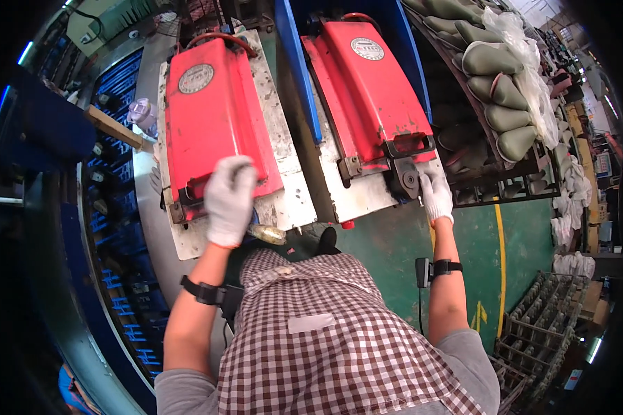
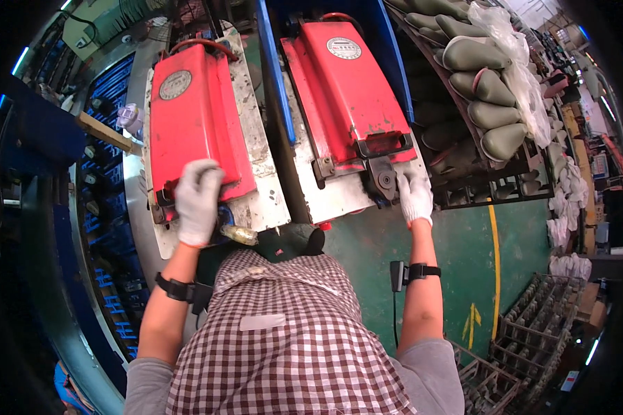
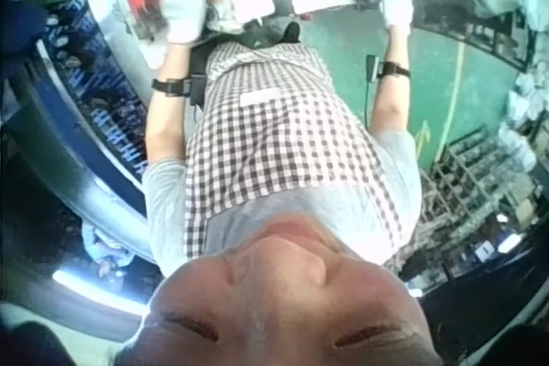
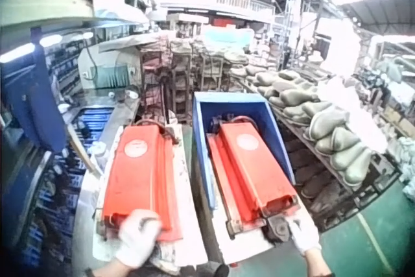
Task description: Processing shoe components using industrial pressing and heating machinery on a conveyor line.
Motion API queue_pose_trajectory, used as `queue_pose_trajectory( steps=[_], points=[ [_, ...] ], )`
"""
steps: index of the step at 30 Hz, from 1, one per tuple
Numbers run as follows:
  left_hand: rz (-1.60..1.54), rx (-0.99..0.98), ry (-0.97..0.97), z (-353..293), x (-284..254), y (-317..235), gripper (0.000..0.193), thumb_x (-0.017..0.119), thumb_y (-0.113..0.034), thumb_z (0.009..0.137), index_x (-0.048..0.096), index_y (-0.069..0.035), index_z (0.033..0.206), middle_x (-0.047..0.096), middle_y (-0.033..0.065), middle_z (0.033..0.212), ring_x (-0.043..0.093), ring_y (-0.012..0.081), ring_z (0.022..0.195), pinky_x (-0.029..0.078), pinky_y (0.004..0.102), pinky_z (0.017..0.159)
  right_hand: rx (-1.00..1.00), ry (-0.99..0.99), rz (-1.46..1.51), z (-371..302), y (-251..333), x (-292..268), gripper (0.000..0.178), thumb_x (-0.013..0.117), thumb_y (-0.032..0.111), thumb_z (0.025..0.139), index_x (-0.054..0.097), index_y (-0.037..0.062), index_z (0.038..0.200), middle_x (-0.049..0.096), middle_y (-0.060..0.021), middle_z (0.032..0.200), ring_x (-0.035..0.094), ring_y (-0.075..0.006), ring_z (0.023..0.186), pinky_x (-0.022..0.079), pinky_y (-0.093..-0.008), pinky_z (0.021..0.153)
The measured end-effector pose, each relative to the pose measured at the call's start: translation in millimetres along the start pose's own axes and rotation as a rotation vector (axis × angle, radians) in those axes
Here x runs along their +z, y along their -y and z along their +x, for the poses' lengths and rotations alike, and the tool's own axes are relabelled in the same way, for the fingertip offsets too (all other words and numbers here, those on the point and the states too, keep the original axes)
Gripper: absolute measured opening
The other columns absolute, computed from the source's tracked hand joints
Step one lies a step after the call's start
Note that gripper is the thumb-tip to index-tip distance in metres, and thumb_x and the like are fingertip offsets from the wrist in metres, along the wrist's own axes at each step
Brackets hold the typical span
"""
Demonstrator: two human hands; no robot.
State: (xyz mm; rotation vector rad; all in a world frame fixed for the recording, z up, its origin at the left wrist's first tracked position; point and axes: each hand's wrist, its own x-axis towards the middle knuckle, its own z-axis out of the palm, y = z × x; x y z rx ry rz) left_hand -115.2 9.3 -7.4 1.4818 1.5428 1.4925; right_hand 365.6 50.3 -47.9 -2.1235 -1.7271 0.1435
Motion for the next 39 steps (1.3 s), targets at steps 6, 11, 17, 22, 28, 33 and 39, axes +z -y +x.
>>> queue_pose_trajectory(
  steps=[6, 11, 17, 22, 28, 33, 39],
  points=[
    [0.028, 0.277, 0.356, 6, 89, -48, 0.027, 0.073, -0.022, 0.087, 0.075, -0.007, 0.109, 0.074, 0.0151, 0.103, 0.071, 0.0342, 0.101, 0.056, 0.0442, 0.090, 0.233, 0.243, 0.359, -62, 37, 5, 0.054, 0.055, 0.042, 0.109, 0.057, 0.0057, 0.149, 0.064, -0.0190, 0.146, 0.060, -0.0342, 0.136, 0.043, -0.0391, 0.115],
    [0.253, 0.590, 0.537, 25, 177, -82, 0.046, 0.077, -0.025, 0.073, 0.067, -0.010, 0.115, 0.064, 0.0140, 0.119, 0.061, 0.0367, 0.121, 0.047, 0.0493, 0.107, 0.142, 0.492, 0.263, -113, 43, -10, 0.090, 0.066, 0.029, 0.096, 0.019, 0.0157, 0.171, 0.070, -0.0301, 0.125, 0.074, -0.0362, 0.104, 0.055, -0.0423, 0.092],
    [0.420, 0.770, 0.451, 45, 218, -89, 0.043, 0.077, -0.023, 0.072, 0.068, -0.014, 0.113, 0.058, 0.0124, 0.119, 0.048, 0.0390, 0.137, 0.040, 0.0605, 0.112, -0.293, 0.340, 0.381, -62, 35, -17, 0.052, 0.075, 0.014, 0.088, 0.066, 0.0036, 0.138, 0.069, -0.0213, 0.128, 0.067, -0.0366, 0.115, 0.051, -0.0431, 0.102],
    [0.305, 0.827, 0.160, 89, 222, -135, 0.028, 0.076, -0.016, 0.072, 0.071, -0.015, 0.099, 0.058, 0.0134, 0.112, 0.055, 0.0401, 0.127, 0.044, 0.0621, 0.102, -0.303, 0.363, 0.270, 40, 63, 34, 0.055, 0.071, 0.027, 0.094, 0.060, 0.0079, 0.145, 0.057, -0.0203, 0.149, 0.051, -0.0394, 0.140, 0.040, -0.0464, 0.116],
    [0.154, 0.799, 0.138, 151, 210, -201, 0.034, 0.078, -0.020, 0.068, 0.073, -0.012, 0.101, 0.063, 0.0130, 0.110, 0.061, 0.0347, 0.115, 0.049, 0.0495, 0.100, -0.361, 0.118, 0.143, 118, 74, 141, 0.079, 0.072, 0.044, 0.094, 0.043, 0.0098, 0.160, 0.045, -0.0252, 0.161, 0.041, -0.0451, 0.149, 0.038, -0.0488, 0.119],
    [0.164, 0.763, 0.199, 184, 185, -229, 0.047, 0.076, -0.030, 0.077, 0.073, -0.007, 0.118, 0.067, 0.0158, 0.119, 0.062, 0.0365, 0.122, 0.051, 0.0439, 0.106, -0.295, 0.191, 0.171, 160, 63, 117, 0.089, 0.077, 0.043, 0.088, 0.039, 0.0133, 0.163, 0.044, -0.0233, 0.162, 0.044, -0.0397, 0.148, 0.043, -0.0478, 0.117],
    [-0.239, 0.317, 0.322, 136, 118, -137, 0.081, 0.071, -0.032, 0.095, 0.036, 0.000, 0.161, 0.046, 0.0228, 0.160, 0.047, 0.0322, 0.149, 0.039, 0.0427, 0.121, 0.410, 0.722, 1.417, 119, 73, 38, 0.059, 0.060, 0.052, 0.102, 0.059, 0.0112, 0.144, 0.074, -0.0091, 0.118, 0.072, -0.0282, 0.095, 0.056, -0.0401, 0.069]
  ],
)
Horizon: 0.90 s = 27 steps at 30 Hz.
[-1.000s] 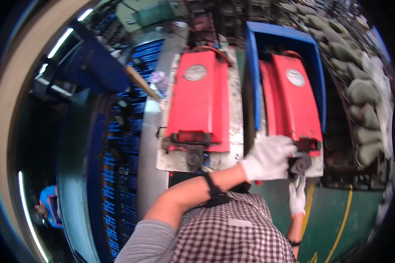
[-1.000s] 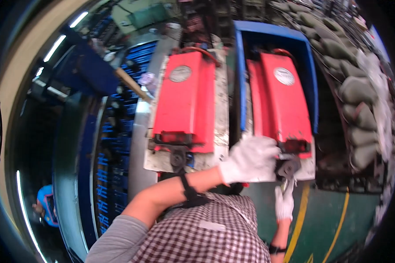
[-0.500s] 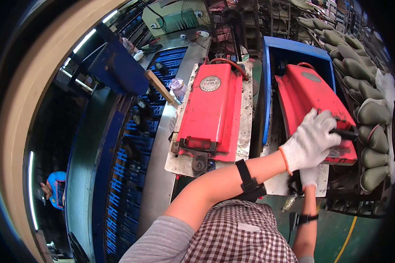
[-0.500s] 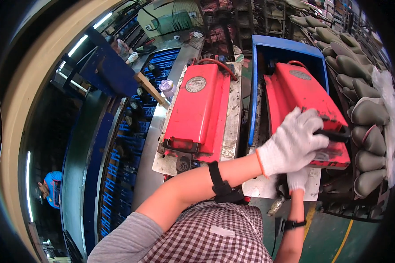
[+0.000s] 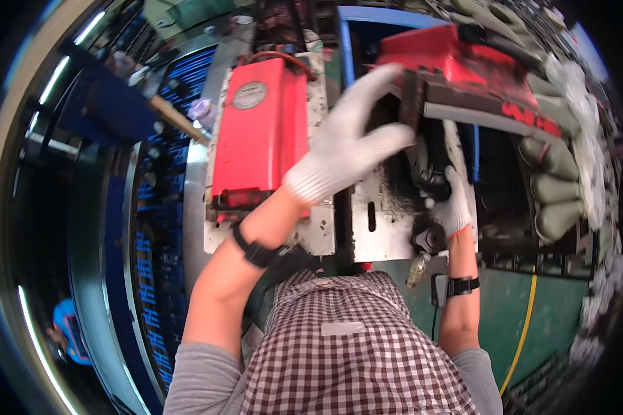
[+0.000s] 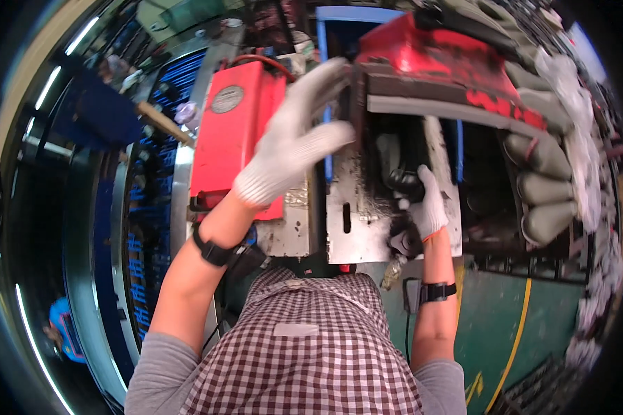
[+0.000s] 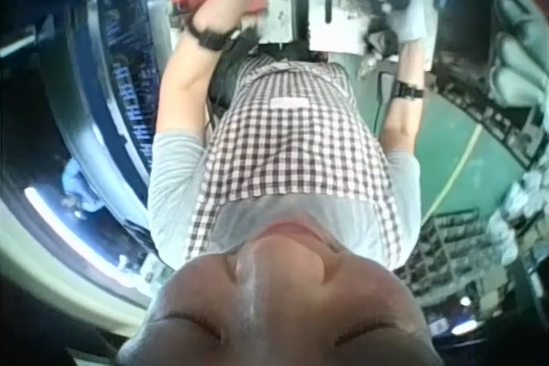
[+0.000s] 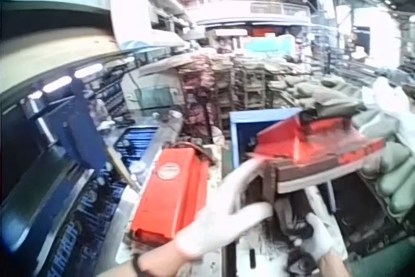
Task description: Processing shoe components using industrial pressing and heating machinery on a conveyor line.
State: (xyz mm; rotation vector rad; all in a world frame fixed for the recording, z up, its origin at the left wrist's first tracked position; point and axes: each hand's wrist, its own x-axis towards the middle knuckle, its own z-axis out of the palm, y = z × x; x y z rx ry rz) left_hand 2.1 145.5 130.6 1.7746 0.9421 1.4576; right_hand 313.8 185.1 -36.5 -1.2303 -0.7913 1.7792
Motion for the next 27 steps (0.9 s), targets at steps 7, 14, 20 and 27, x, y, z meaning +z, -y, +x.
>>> queue_pose_trajectory(
  steps=[7, 14, 20, 27],
  points=[
    [-0.545, -0.854, -0.092, -153, -22, 36, 0.131, 0.077, -0.070, 0.085, 0.003, -0.003, 0.170, 0.038, 0.0246, 0.166, 0.044, 0.0342, 0.151, 0.034, 0.0479, 0.123, 0.259, 0.385, 0.686, -72, -58, 66, 0.079, 0.069, 0.051, 0.096, 0.045, 0.0118, 0.160, 0.055, -0.0139, 0.157, 0.060, -0.0372, 0.135, 0.057, -0.0555, 0.102],
    [-0.829, -0.722, -0.544, -227, -32, -19, 0.081, 0.082, -0.035, 0.088, 0.045, -0.001, 0.152, 0.060, 0.0134, 0.144, 0.059, 0.0287, 0.133, 0.047, 0.0453, 0.116, 0.143, 0.876, -0.237, -99, -35, 200, 0.105, 0.078, 0.040, 0.093, 0.017, 0.0027, 0.170, 0.036, -0.0141, 0.169, 0.038, -0.0240, 0.153, 0.032, -0.0393, 0.124],
    [-0.624, -0.803, -1.165, -354, -85, -33, 0.017, 0.067, -0.013, 0.091, 0.070, -0.004, 0.106, 0.070, 0.0088, 0.112, 0.066, 0.0237, 0.110, 0.052, 0.0410, 0.103, 0.096, 1.061, -0.487, -101, -77, 262, 0.065, 0.062, 0.038, 0.108, 0.048, -0.0062, 0.154, 0.057, -0.0201, 0.151, 0.053, -0.0263, 0.141, 0.039, -0.0407, 0.119],
    [-0.374, -0.956, -1.619, -458, -193, 1, 0.032, 0.075, -0.021, 0.086, 0.071, -0.008, 0.115, 0.070, 0.0030, 0.113, 0.065, 0.0185, 0.105, 0.051, 0.0358, 0.097, -0.863, 0.903, -1.271, -96, -135, 267, 0.047, 0.077, 0.013, 0.082, 0.069, 0.0087, 0.128, 0.067, -0.0131, 0.128, 0.061, -0.0340, 0.127, 0.047, -0.0454, 0.110]
  ],
)
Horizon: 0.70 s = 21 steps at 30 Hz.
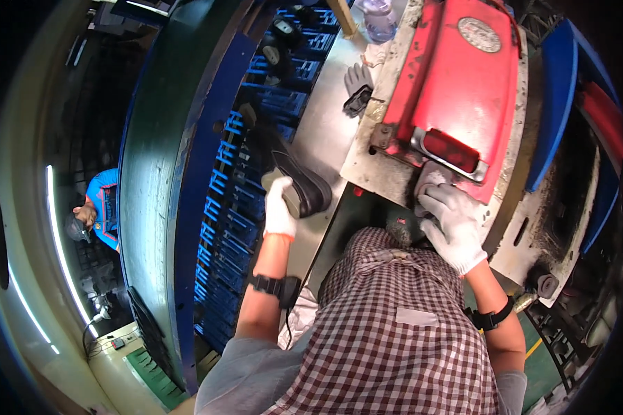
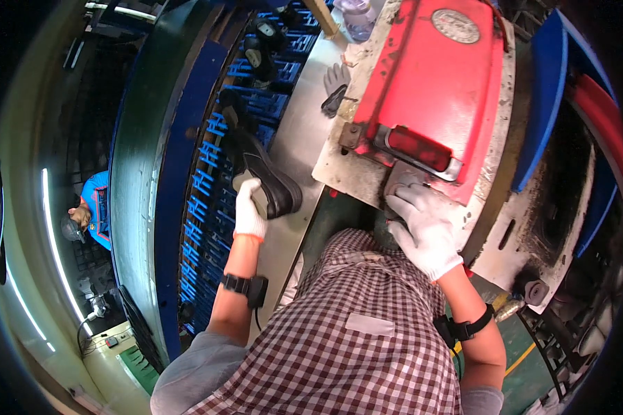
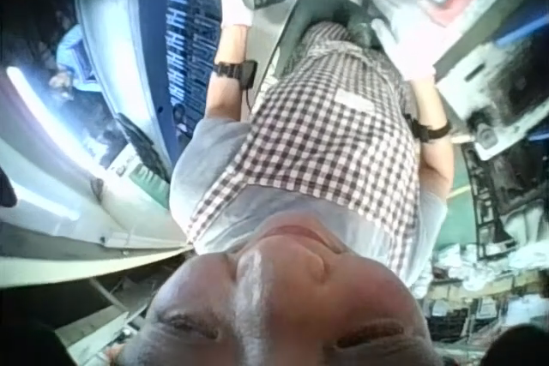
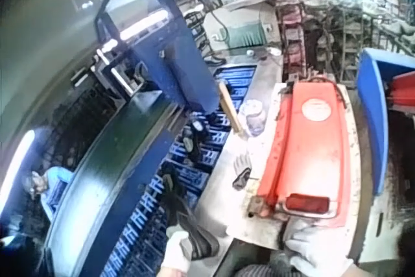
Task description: Processing shoe components using industrial pressing and heating machinery on a conveyor line.
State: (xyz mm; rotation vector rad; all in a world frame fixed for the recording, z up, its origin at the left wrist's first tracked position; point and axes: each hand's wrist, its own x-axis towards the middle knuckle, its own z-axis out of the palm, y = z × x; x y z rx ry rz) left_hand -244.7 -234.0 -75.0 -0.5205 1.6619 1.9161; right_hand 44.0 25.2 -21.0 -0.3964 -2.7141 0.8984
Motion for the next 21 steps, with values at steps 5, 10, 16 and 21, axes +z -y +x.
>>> queue_pose_trajectory(
  steps=[5, 10, 16, 21],
  points=[
    [0.045, -0.099, -0.148, 147, -77, -5, 0.038, 0.080, -0.019, 0.080, 0.070, -0.007, 0.115, 0.067, 0.0018, 0.108, 0.065, 0.0167, 0.094, 0.055, 0.0339, 0.085, -0.021, -0.058, -0.170, 5, -2, 20, 0.051, 0.078, 0.004, 0.069, 0.070, 0.0116, 0.118, 0.066, -0.0063, 0.125, 0.060, -0.0344, 0.124, 0.047, -0.0495, 0.104],
    [0.346, 0.146, -0.294, 268, -136, -33, 0.074, 0.085, -0.017, 0.071, 0.061, 0.003, 0.138, 0.066, 0.0089, 0.122, 0.062, 0.0221, 0.108, 0.054, 0.0373, 0.095, -0.032, -0.163, -0.241, 0, -4, 32, 0.061, 0.075, -0.002, 0.060, 0.068, 0.0120, 0.120, 0.067, -0.0051, 0.121, 0.062, -0.0343, 0.120, 0.046, -0.0496, 0.100],
    [0.761, 0.376, -0.313, 326, -121, -41, 0.092, 0.085, -0.008, 0.077, 0.042, -0.002, 0.158, 0.069, 0.0082, 0.115, 0.064, 0.0213, 0.104, 0.050, 0.0367, 0.097, 0.027, -0.126, -0.303, 1, -1, 36, 0.058, 0.071, -0.005, 0.062, 0.069, 0.0112, 0.117, 0.067, -0.0075, 0.119, 0.063, -0.0372, 0.118, 0.049, -0.0530, 0.099],
    [0.844, 0.461, -0.250, 329, -154, -51, 0.080, 0.071, 0.003, 0.088, 0.039, -0.003, 0.161, 0.067, 0.0130, 0.136, 0.064, 0.0289, 0.120, 0.048, 0.0382, 0.107, 0.048, -0.175, -0.313, -5, 0, 36, 0.053, 0.072, -0.006, 0.068, 0.070, 0.0117, 0.117, 0.068, -0.0087, 0.119, 0.064, -0.0367, 0.116, 0.051, -0.0500, 0.102]
  ],
)
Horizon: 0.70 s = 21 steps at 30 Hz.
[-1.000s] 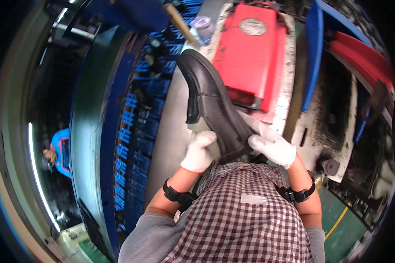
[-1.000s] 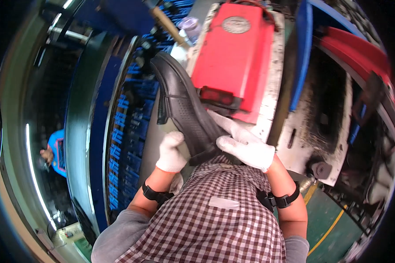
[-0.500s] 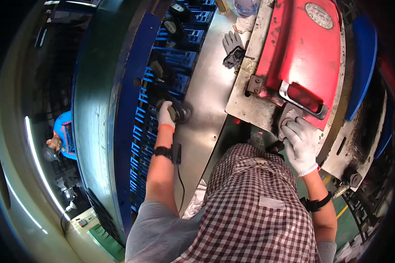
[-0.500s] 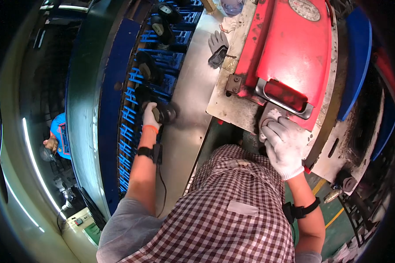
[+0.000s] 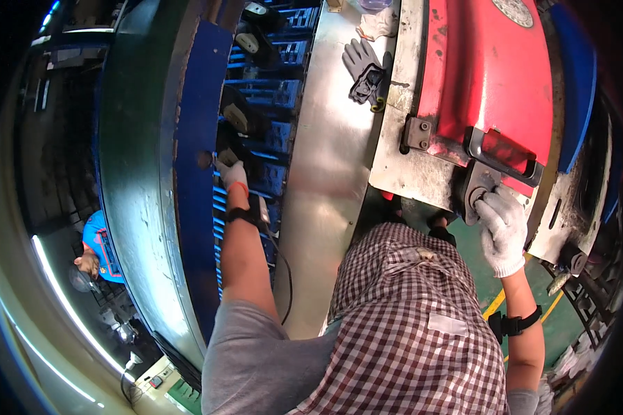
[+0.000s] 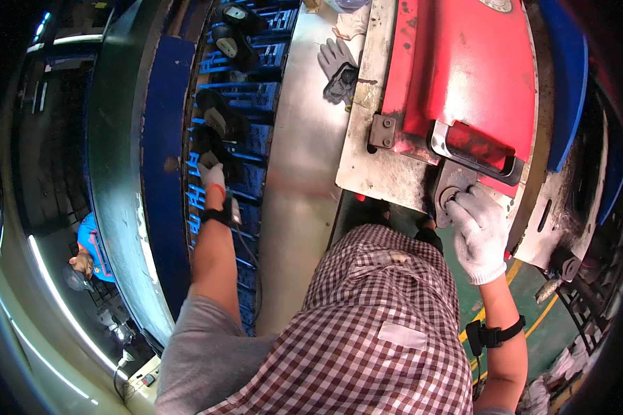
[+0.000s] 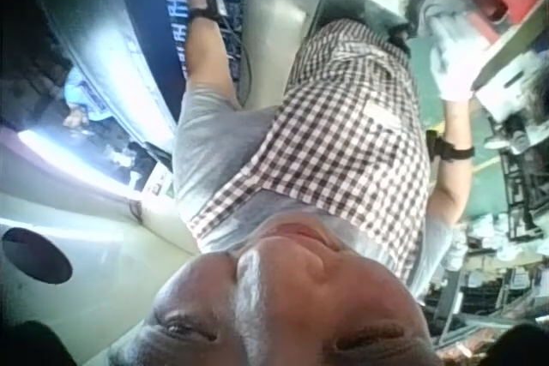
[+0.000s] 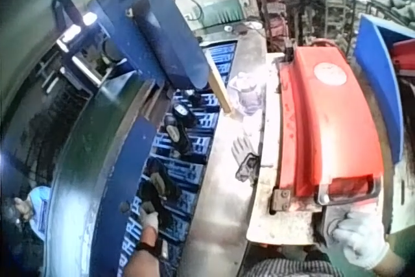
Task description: Processing shoe components using industrial pressing and heating machinery on a conveyor line.
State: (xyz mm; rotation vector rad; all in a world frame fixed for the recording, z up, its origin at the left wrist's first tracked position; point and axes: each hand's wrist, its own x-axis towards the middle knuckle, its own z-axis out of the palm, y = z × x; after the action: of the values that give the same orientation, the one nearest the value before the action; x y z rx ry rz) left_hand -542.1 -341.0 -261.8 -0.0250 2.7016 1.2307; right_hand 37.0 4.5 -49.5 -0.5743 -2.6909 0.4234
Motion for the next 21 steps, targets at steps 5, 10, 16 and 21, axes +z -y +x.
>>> queue_pose_trajectory(
  steps=[5, 10, 16, 21],
  points=[
    [0.346, 0.281, -0.148, -75, 30, -45, 0.084, 0.067, -0.028, 0.097, 0.026, -0.005, 0.167, 0.041, 0.0250, 0.165, 0.044, 0.0432, 0.149, 0.037, 0.0461, 0.124, 0.087, -0.047, -0.027, -1, 4, 3, 0.050, 0.074, -0.005, 0.071, 0.071, 0.0129, 0.118, 0.068, -0.0094, 0.120, 0.065, -0.0356, 0.116, 0.051, -0.0473, 0.100],
    [0.136, -0.054, 0.060, -49, 74, -67, 0.098, 0.066, -0.042, 0.098, 0.011, -0.001, 0.169, 0.025, 0.0251, 0.173, 0.028, 0.0394, 0.159, 0.027, 0.0431, 0.129, 0.114, -0.067, -0.037, -5, 3, 2, 0.048, 0.075, -0.003, 0.072, 0.071, 0.0135, 0.117, 0.068, -0.0097, 0.119, 0.065, -0.0344, 0.116, 0.051, -0.0471, 0.099],
    [-0.110, -0.310, 0.159, 10, 106, -70, 0.084, 0.063, -0.039, 0.103, 0.022, -0.009, 0.169, 0.057, 0.0207, 0.154, 0.064, 0.0395, 0.129, 0.053, 0.0457, 0.104, 0.136, -0.058, -0.034, -5, 2, 2, 0.048, 0.076, 0.000, 0.073, 0.070, 0.0138, 0.118, 0.068, -0.0088, 0.120, 0.066, -0.0342, 0.112, 0.051, -0.0470, 0.097],
    [-0.315, -0.423, 0.096, 26, 98, -75, 0.081, 0.065, -0.035, 0.103, 0.021, -0.022, 0.170, 0.055, 0.0202, 0.153, 0.063, 0.0382, 0.129, 0.056, 0.0521, 0.098, 0.121, -0.080, 0.029, -1, -1, -1, 0.048, 0.077, 0.002, 0.074, 0.068, 0.0142, 0.120, 0.067, -0.0082, 0.119, 0.066, -0.0329, 0.111, 0.052, -0.0465, 0.096]
  ],
)
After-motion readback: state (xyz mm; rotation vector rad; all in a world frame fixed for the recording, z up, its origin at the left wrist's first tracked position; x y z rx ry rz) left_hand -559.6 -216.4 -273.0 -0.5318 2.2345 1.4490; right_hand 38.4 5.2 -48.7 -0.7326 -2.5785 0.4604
